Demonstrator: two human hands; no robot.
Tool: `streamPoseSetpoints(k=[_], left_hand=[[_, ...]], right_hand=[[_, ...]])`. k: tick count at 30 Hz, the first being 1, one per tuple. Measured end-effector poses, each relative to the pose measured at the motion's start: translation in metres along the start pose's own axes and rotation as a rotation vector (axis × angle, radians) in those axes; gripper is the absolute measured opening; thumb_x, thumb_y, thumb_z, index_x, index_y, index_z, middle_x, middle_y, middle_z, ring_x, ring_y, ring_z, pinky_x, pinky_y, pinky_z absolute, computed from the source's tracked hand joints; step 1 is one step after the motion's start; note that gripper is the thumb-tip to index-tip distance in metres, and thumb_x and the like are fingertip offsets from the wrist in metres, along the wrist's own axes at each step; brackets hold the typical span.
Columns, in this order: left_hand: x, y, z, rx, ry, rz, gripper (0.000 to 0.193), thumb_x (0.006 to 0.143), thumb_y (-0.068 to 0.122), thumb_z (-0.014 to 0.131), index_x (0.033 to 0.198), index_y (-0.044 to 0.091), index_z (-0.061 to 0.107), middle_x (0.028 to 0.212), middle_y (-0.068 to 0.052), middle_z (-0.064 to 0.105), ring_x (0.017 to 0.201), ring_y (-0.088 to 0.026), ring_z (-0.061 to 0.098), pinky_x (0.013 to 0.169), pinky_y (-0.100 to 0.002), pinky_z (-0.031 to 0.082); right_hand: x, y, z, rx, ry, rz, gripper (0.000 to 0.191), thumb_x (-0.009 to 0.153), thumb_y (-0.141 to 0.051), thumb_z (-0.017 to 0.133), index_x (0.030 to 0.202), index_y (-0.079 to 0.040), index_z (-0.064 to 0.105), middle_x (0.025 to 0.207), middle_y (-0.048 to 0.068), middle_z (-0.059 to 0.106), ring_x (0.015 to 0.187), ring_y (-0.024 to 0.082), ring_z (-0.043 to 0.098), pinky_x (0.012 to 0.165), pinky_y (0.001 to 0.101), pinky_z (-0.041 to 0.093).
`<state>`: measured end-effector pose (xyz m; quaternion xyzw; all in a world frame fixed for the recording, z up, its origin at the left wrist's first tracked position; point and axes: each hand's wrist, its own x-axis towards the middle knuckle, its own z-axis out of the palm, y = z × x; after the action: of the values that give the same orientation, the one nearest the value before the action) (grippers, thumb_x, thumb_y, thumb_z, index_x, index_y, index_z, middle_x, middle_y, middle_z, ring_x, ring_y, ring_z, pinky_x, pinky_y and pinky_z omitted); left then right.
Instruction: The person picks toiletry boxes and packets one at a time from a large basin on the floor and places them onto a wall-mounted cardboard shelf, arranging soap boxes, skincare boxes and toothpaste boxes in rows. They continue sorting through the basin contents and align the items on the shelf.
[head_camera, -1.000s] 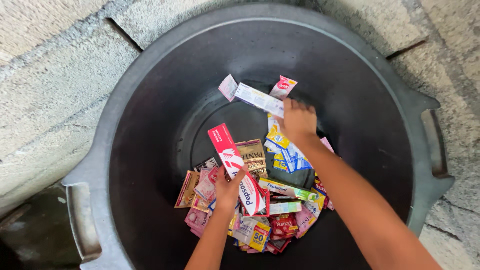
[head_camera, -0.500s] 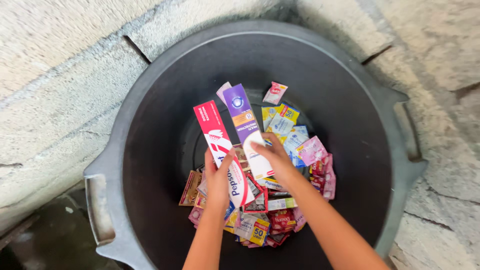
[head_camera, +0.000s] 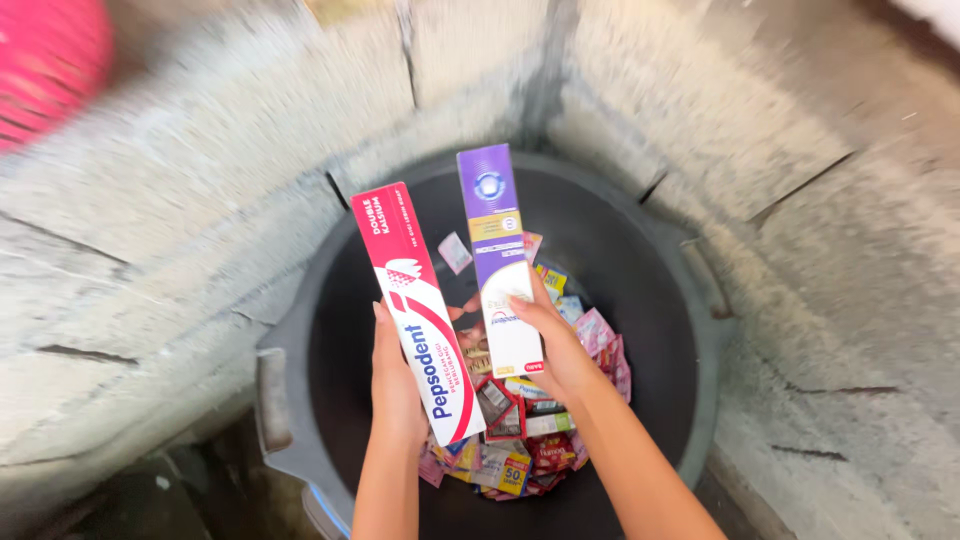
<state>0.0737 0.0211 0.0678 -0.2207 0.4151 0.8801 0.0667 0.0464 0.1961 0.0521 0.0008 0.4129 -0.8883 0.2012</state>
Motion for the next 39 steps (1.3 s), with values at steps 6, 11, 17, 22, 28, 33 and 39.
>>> streamPoseSetpoints(k=[6,11,17,22,28,33,39], left_hand=[[-0.076,0.077,0.038,0.01,-0.117,0.176,0.067,0.104,0.058,0.028,0.122,0.001,0.059,0.1,-0.014,0.073,0.078,-0.024,0.071,0.063,-0.04,0.061],[-0.128,0.128,0.08,-0.053,-0.204,0.374,0.053,0.103,0.046,0.033,0.138,0.01,0.051,0.114,-0.011,0.071,0.096,-0.023,0.073,0.078,-0.039,0.061],[-0.173,0.171,0.113,-0.032,-0.282,0.631,0.051,0.11,0.039,0.033,0.148,0.008,0.048,0.121,-0.009,0.068,0.104,-0.017,0.069,0.089,-0.033,0.058],[-0.214,0.2,0.146,-0.093,-0.329,0.676,0.05,0.109,0.04,0.034,0.146,0.009,0.048,0.117,-0.01,0.068,0.098,-0.017,0.069,0.084,-0.035,0.058],[-0.272,0.213,0.176,-0.085,-0.391,0.759,0.053,0.108,0.042,0.035,0.145,0.005,0.049,0.124,-0.01,0.068,0.107,-0.016,0.069,0.092,-0.033,0.057],[-0.32,0.203,0.198,-0.076,-0.352,0.818,0.053,0.107,0.042,0.034,0.145,0.009,0.049,0.127,-0.009,0.067,0.11,-0.016,0.068,0.094,-0.032,0.055],[-0.369,0.178,0.216,-0.129,-0.302,0.809,0.05,0.108,0.046,0.035,0.13,0.005,0.055,0.111,-0.011,0.071,0.094,-0.016,0.07,0.081,-0.033,0.058]], right_hand=[[-0.045,-0.047,0.076,-0.071,-0.046,-0.312,0.056,0.099,-0.024,0.056,0.146,0.0,0.04,0.129,0.018,0.064,0.106,0.029,0.067,0.093,0.0428,0.056],[-0.081,-0.093,0.146,-0.232,-0.051,-0.389,0.061,0.1,-0.02,0.06,0.156,-0.004,0.042,0.134,0.014,0.064,0.114,0.02,0.063,0.097,0.0362,0.053],[-0.112,-0.14,0.211,-0.457,0.026,-0.52,0.064,0.102,-0.027,0.059,0.158,-0.004,0.04,0.144,0.007,0.061,0.123,0.011,0.059,0.102,0.0267,0.049],[-0.128,-0.173,0.243,-0.362,-0.02,-0.59,0.062,0.103,-0.035,0.056,0.153,0.0,0.048,0.137,0.01,0.065,0.118,0.013,0.064,0.098,0.029,0.052],[-0.164,-0.201,0.259,-0.279,-0.093,-0.607,0.06,0.107,-0.041,0.052,0.139,0.009,0.056,0.126,0.017,0.07,0.11,0.02,0.069,0.091,0.0348,0.056],[-0.207,-0.221,0.273,-0.211,-0.113,-0.713,0.066,0.104,-0.05,0.042,0.139,0.004,0.059,0.129,0.014,0.069,0.114,0.019,0.067,0.097,0.0332,0.053],[-0.255,-0.241,0.272,-0.179,-0.134,-0.71,0.071,0.102,-0.056,0.04,0.134,0.004,0.06,0.124,0.017,0.07,0.111,0.022,0.068,0.097,0.0356,0.053]])
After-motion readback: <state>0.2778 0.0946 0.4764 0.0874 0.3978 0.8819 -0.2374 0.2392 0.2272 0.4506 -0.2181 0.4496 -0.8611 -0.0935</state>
